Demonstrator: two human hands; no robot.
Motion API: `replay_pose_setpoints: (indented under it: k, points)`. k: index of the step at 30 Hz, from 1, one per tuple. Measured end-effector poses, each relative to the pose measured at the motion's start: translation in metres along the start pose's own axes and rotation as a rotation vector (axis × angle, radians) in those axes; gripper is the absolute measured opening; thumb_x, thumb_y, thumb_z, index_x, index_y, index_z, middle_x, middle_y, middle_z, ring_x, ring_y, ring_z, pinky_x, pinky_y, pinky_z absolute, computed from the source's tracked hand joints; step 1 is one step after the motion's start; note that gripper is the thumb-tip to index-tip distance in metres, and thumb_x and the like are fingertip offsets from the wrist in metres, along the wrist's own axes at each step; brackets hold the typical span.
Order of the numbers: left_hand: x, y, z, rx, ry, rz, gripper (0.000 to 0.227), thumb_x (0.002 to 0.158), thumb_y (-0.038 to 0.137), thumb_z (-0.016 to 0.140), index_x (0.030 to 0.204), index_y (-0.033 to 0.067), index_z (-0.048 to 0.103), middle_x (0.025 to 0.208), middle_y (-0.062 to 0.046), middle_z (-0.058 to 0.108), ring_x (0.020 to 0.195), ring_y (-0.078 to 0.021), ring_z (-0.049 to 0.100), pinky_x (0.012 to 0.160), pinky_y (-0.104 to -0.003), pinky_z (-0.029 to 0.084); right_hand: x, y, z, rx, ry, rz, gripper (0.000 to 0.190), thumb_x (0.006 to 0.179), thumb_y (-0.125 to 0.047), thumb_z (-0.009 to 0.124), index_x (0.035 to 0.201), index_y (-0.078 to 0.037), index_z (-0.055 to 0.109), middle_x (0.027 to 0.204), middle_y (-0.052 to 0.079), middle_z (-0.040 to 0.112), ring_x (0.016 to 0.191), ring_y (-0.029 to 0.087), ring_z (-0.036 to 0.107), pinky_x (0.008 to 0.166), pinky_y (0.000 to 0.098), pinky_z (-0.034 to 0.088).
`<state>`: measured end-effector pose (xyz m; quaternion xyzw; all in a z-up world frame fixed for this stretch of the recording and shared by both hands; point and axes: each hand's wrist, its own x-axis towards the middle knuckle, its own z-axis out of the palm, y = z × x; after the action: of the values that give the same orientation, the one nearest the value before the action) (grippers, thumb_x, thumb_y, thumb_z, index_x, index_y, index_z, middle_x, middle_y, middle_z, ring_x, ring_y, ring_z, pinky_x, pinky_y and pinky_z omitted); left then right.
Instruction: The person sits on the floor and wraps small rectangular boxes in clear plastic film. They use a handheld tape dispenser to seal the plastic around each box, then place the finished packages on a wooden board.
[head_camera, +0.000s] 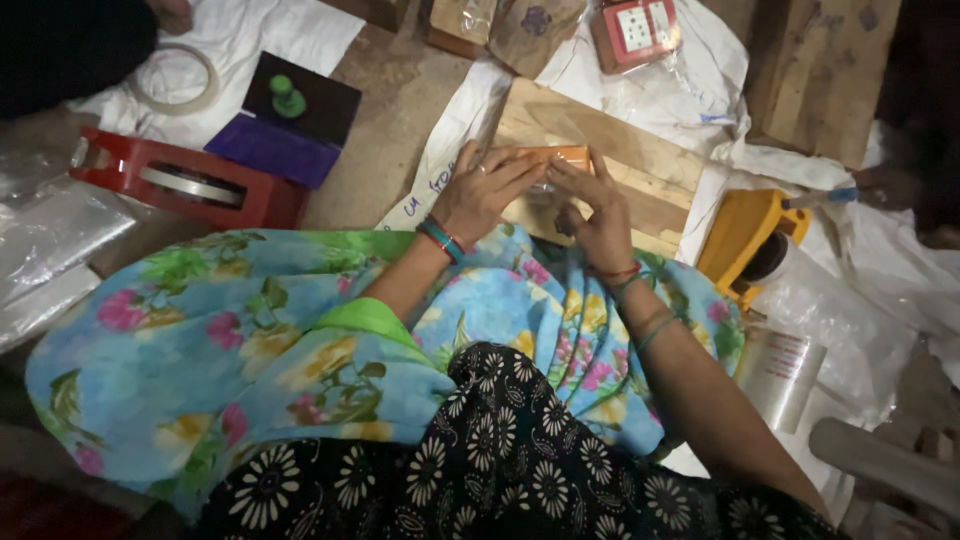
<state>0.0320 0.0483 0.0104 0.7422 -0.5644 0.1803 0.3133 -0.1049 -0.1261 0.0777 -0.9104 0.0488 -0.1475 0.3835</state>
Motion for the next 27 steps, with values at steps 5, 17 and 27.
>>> replay_pose_setpoints:
  k: [5,17,27]
  points:
    - [0.013,0.000,0.016,-0.245,0.050,-0.134,0.028,0.088,0.016,0.074,0.116,0.0171,0.077,0.119,0.000,0.070,0.114,-0.0217,0.060,0.104,-0.051,0.044,0.013,0.014,-0.007,-0.005,0.019,-0.016,0.033,0.085,0.000,0.075,0.116,-0.010,0.078,0.121,0.008,0.075,0.137,0.030,0.053,0.118,0.0428,0.040]
    - [0.033,-0.015,0.041,-0.512,0.188,-0.501,0.028,0.074,0.014,0.086,0.101,0.0144,0.082,0.113,-0.010,0.070,0.110,-0.0312,0.061,0.097,-0.042,0.050,0.049,0.033,0.000,0.495,0.085,0.360,0.032,0.086,0.000,0.077,0.117,-0.005,0.075,0.101,0.000,0.073,0.094,0.009,0.063,0.082,0.0248,0.054]
    - [0.015,-0.047,0.106,-1.153,0.050,-0.962,0.069,0.075,0.020,0.090,0.130,-0.0096,0.060,0.138,-0.025,0.061,0.117,-0.0257,0.068,0.098,-0.035,0.056,0.053,0.071,0.005,0.981,0.034,0.588,0.023,0.088,0.003,0.073,0.111,0.004,0.074,0.107,0.010,0.073,0.103,0.020,0.065,0.093,0.0296,0.052]
